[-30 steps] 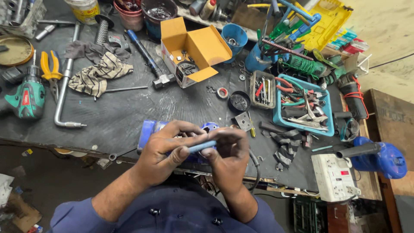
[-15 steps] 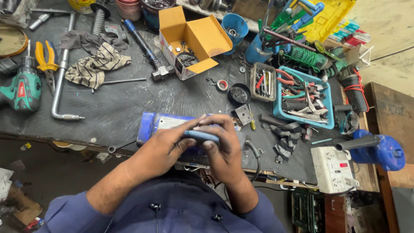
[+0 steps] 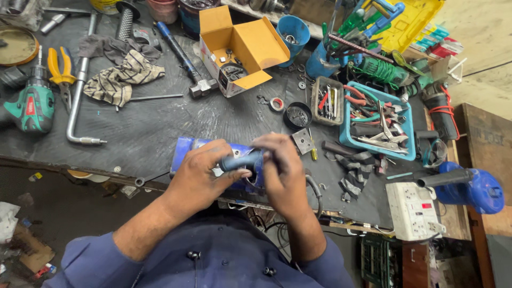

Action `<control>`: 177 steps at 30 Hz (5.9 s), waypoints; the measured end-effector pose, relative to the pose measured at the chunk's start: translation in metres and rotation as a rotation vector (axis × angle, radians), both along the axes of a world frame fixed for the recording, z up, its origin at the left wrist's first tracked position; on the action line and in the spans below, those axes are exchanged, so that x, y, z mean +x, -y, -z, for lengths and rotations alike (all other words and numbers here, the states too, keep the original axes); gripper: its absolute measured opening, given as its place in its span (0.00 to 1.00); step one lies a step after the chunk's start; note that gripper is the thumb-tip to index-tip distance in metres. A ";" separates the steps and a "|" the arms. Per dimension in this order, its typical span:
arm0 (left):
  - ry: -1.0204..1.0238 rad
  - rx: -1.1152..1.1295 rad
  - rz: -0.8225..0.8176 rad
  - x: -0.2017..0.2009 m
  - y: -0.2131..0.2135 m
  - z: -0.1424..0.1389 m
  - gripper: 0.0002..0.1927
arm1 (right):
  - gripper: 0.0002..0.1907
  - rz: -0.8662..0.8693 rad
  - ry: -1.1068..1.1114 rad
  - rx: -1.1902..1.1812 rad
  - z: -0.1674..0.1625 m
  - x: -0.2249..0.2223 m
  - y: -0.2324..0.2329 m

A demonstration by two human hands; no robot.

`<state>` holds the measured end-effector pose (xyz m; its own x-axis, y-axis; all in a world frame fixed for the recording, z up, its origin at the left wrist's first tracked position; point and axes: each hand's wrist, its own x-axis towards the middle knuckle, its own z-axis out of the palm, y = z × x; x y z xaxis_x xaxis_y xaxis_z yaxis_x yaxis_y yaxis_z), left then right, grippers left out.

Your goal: The person works on a blue pump housing at a workbench, scraping the gasket surface with a small scraper and wiping debris away by hand. They then fit a cover plate and use a spanner to tighten bolts on the housing.

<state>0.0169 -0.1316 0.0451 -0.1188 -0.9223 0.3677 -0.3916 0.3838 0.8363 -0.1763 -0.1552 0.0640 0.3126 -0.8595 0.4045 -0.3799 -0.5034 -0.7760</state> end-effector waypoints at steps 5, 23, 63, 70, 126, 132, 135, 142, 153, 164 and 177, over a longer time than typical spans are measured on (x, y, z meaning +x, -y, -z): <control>-0.017 0.042 -0.004 0.001 0.005 -0.007 0.19 | 0.13 -0.140 -0.296 -0.202 -0.006 -0.001 -0.002; -0.145 0.146 0.104 0.002 0.008 -0.007 0.12 | 0.10 -0.046 -0.320 -0.226 0.007 0.005 -0.001; 0.269 -0.437 -0.224 0.024 -0.030 0.061 0.15 | 0.08 -0.099 0.177 0.007 0.034 -0.032 -0.006; 0.180 -0.279 -0.055 0.012 -0.001 0.030 0.16 | 0.08 -0.028 -0.138 -0.195 0.008 -0.002 0.012; 0.574 -0.594 0.551 0.000 0.063 -0.082 0.14 | 0.19 0.065 -0.207 -0.052 0.052 -0.013 0.020; 0.751 0.098 1.134 -0.043 0.120 -0.099 0.13 | 0.20 0.033 -0.037 0.169 0.062 -0.019 0.009; 0.579 0.352 1.388 -0.051 0.137 -0.080 0.17 | 0.16 0.006 0.152 0.348 0.057 -0.017 0.003; 0.163 0.625 1.706 -0.043 0.147 -0.045 0.25 | 0.39 -0.127 -0.215 0.073 0.028 -0.033 0.001; 0.053 0.748 1.347 -0.025 0.125 -0.050 0.31 | 0.30 0.021 -0.415 0.010 0.030 -0.020 0.003; -0.524 0.427 0.242 -0.018 0.072 -0.034 0.29 | 0.28 0.093 -0.446 -0.193 0.024 -0.002 0.005; -0.603 0.122 0.517 0.013 0.059 -0.012 0.23 | 0.32 0.122 -0.424 -0.186 0.011 0.001 0.011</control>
